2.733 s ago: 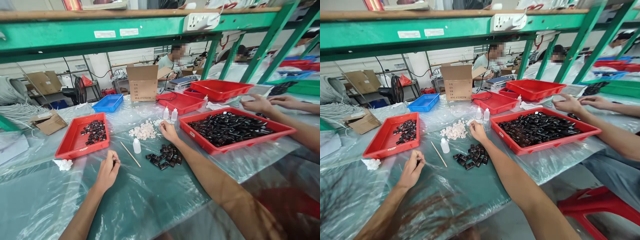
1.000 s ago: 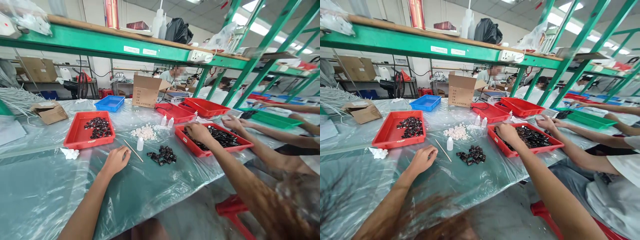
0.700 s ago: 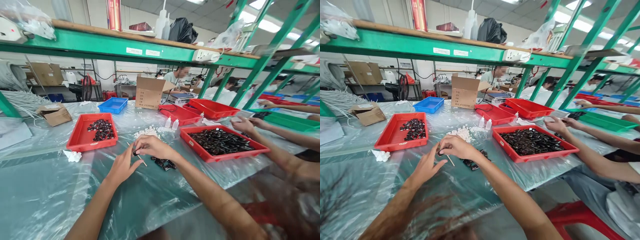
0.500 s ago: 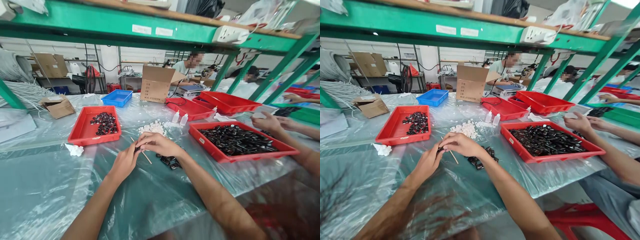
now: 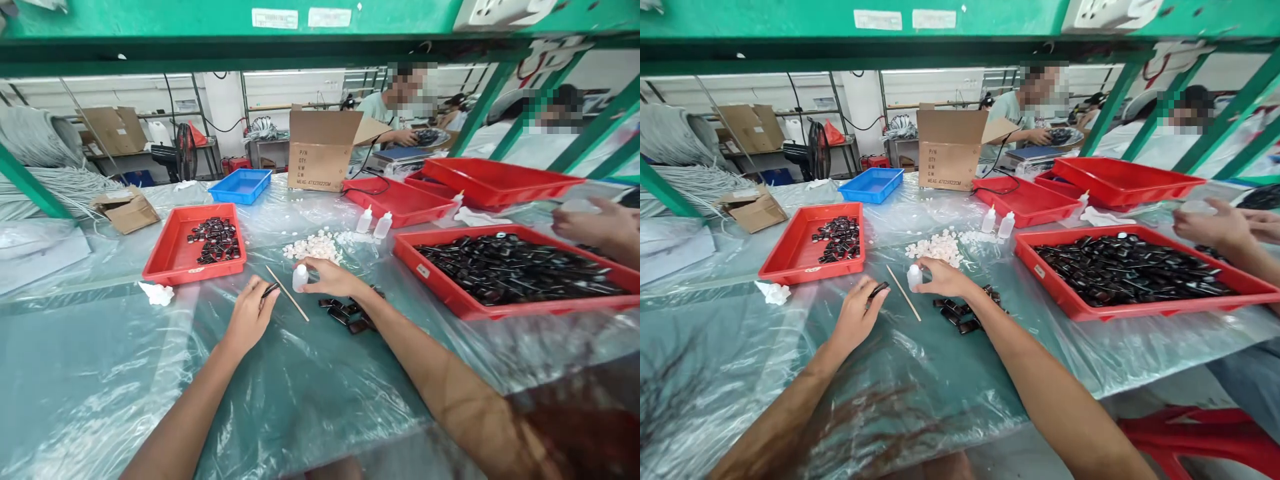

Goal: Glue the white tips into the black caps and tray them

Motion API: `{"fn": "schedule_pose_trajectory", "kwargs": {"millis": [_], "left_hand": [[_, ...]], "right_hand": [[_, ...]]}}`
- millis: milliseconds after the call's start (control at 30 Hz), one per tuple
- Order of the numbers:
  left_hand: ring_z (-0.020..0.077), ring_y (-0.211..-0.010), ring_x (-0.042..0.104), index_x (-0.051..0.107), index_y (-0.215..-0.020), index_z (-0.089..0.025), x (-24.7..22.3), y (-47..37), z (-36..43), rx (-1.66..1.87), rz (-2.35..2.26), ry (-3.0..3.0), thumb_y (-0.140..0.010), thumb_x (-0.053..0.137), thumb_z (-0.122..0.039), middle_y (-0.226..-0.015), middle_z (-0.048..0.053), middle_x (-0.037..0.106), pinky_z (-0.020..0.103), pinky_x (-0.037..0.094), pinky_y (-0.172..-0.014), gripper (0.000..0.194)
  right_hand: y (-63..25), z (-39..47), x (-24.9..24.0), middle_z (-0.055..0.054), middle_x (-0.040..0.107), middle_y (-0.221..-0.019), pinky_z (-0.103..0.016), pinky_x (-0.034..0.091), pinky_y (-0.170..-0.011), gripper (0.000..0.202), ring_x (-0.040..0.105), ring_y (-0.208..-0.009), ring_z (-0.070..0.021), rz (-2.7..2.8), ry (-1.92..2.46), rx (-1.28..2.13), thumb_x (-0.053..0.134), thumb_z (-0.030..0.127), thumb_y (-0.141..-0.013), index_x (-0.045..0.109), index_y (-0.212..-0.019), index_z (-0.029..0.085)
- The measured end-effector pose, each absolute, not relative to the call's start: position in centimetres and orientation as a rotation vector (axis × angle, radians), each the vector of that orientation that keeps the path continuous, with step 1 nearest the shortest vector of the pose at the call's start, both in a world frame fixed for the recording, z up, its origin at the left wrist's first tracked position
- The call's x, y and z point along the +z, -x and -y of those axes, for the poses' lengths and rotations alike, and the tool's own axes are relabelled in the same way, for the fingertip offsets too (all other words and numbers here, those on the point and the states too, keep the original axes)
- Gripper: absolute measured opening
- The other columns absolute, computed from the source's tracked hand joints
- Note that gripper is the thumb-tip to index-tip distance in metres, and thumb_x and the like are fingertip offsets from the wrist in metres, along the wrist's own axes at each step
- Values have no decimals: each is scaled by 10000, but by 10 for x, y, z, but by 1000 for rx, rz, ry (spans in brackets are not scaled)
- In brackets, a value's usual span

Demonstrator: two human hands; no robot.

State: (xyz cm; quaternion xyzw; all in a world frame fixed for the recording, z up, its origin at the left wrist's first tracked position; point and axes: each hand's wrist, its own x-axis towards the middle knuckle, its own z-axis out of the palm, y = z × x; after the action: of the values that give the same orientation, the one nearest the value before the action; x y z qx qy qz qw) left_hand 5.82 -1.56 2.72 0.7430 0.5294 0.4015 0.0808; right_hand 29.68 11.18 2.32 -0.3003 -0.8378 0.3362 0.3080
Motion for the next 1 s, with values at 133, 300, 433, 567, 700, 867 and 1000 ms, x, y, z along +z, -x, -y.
{"fn": "schedule_pose_trajectory", "kwargs": {"millis": [133,300,433,567,700,867,1000], "left_hand": [[194,-782,683,744,-1208,-246,21,-48,12,1237,-1594,-2246,-1103,551,-327,-983,48,755,329,571,-812,234],[184,-779,751,724,-1230,-244,14,-35,7,1386,-1640,-2127,-1090,598,-364,-1026,45,832,305,597,-760,223],[185,-800,788,690,-1140,-247,12,-30,4,1434,-1608,-2053,-1082,596,-361,-971,26,823,268,595,-688,158],[186,-840,808,676,-1126,-248,14,-30,6,1432,-1587,-2045,-1070,604,-319,-1003,29,835,257,601,-695,115],[172,-849,804,684,-1120,-241,17,-31,6,1438,-1558,-2079,-1061,615,-284,-1016,31,841,233,595,-681,101],[159,-825,777,682,-1138,-244,19,-32,7,1433,-1542,-2069,-1059,603,-277,-1075,36,845,234,595,-662,117],[149,-778,744,634,-1111,-252,18,-34,9,1406,-1527,-1987,-1050,562,-269,-1133,40,845,259,625,-682,97]], "right_hand": [[-285,-94,29,-71,808,-1157,-453,654,-968,388,783,-1052,-278,2199,682,1040,807,513,-875,732,-1144,243],[-282,-81,39,-62,821,-1146,-444,636,-918,510,770,-1018,-280,2148,660,879,829,493,-887,688,-1333,290],[-282,-77,40,-75,821,-1214,-396,618,-833,369,759,-957,-253,2229,634,676,787,424,-940,741,-1276,277],[-283,-74,42,-89,820,-1173,-420,624,-824,368,754,-939,-262,2270,607,523,776,370,-952,767,-1306,270],[-282,-71,43,-117,784,-1211,-472,645,-897,350,761,-1060,-286,2285,544,407,754,321,-977,762,-1323,275],[-279,-64,42,-119,757,-1297,-503,660,-940,380,752,-1163,-302,2249,480,215,730,277,-999,714,-1377,295],[-274,-55,44,-94,811,-1190,-470,661,-882,381,756,-1038,-281,2204,439,95,740,236,-990,680,-1365,276]]}}
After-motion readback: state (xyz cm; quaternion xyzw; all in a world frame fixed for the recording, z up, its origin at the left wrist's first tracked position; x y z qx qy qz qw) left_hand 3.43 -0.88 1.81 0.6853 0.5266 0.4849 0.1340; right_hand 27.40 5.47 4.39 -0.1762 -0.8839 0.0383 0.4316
